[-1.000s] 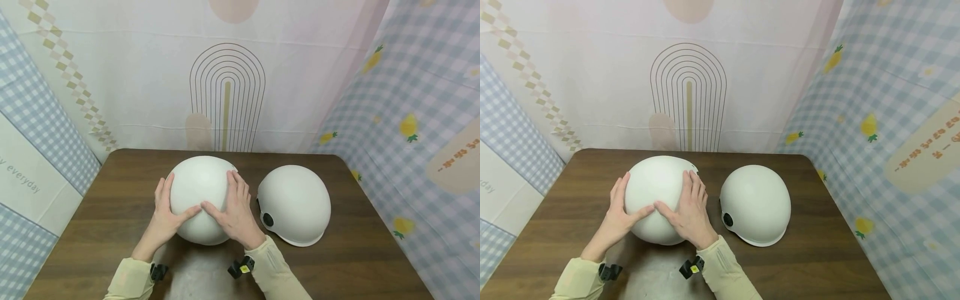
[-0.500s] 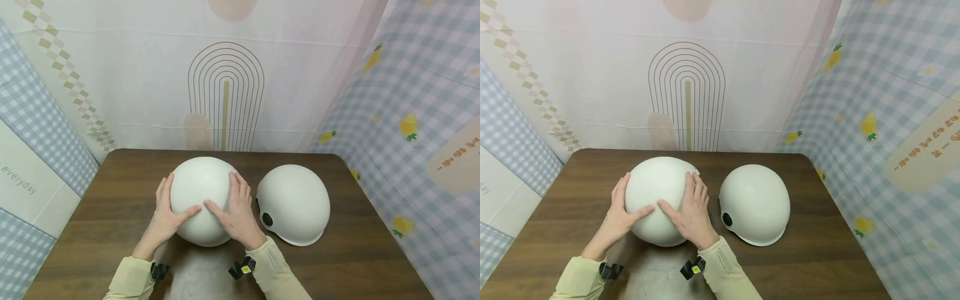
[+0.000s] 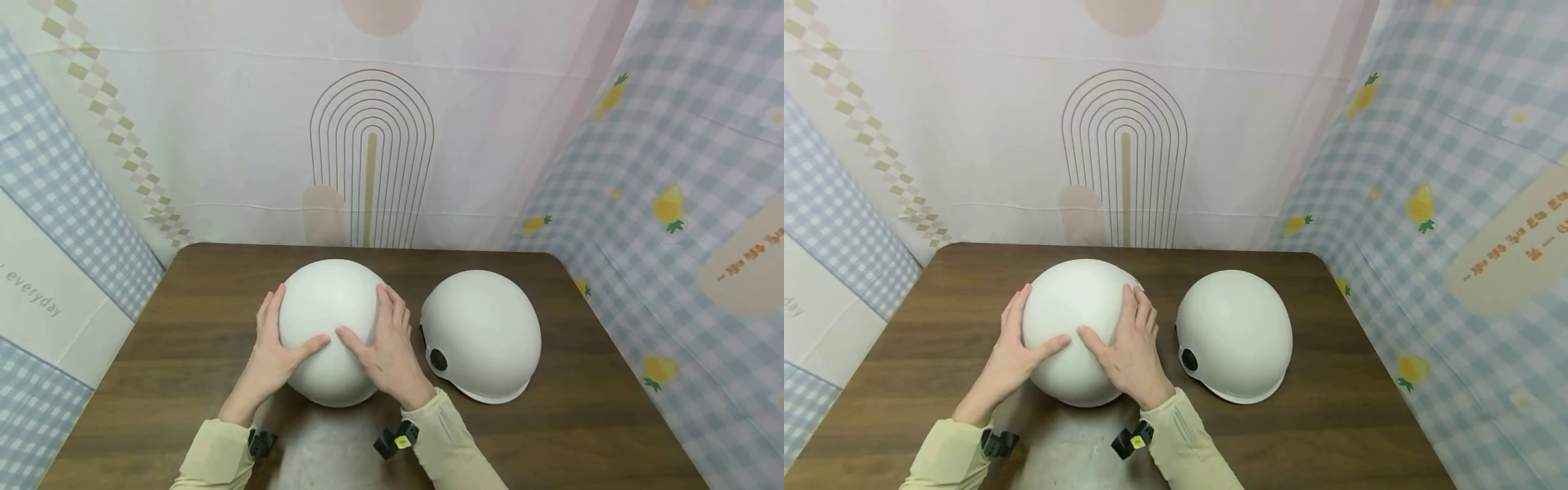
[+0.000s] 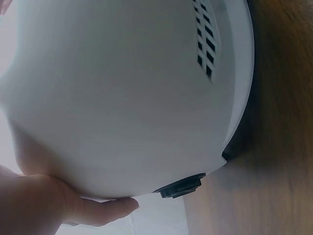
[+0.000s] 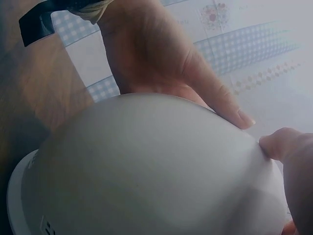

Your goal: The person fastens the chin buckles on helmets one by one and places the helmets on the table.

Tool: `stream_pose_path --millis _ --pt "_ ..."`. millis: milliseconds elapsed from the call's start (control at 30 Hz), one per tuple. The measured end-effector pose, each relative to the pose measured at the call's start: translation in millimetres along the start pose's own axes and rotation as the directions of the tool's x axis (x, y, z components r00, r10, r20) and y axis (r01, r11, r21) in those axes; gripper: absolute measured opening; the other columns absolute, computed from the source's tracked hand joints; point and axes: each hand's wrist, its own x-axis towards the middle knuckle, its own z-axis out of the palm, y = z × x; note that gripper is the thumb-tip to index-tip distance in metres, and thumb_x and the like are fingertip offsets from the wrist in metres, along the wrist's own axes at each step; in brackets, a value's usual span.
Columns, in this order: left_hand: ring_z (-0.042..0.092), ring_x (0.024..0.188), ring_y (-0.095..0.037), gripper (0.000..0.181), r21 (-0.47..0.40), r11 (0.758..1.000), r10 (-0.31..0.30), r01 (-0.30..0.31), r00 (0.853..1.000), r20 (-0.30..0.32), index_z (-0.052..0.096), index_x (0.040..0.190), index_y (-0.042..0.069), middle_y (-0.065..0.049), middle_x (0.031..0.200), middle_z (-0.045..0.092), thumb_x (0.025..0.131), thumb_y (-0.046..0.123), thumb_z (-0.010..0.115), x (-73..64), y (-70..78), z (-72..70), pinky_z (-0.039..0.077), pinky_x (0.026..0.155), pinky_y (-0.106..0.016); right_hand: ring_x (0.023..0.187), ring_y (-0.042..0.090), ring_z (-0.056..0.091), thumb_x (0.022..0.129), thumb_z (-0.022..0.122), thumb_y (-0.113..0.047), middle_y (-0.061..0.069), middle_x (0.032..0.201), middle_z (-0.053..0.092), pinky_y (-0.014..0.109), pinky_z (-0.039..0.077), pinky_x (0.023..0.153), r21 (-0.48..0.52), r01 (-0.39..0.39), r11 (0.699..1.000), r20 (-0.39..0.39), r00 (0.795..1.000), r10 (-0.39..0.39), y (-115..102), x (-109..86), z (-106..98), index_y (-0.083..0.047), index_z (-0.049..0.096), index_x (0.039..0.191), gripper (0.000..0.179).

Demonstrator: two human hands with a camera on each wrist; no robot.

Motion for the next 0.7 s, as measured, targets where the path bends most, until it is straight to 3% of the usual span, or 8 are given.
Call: stream_pose_path --millis 700 --pt "0.025 0.136 -0.048 0.108 0.001 0.999 -0.033 0.033 0.999 -0.025 0.006 0.157 0.030 -0.009 0.160 -0.001 0.079 0.047 0.079 0.3 -2.6 4.5 0.030 0.097 -0.070 0.136 0.032 0.024 0.087 0.059 -0.063 0.012 0.154 0.019 0.060 0.027 0.103 0.023 -0.053 0.998 0.015 0.999 0.052 2.7 -0.2 -0.1 -0.010 0.020 0.154 0.094"
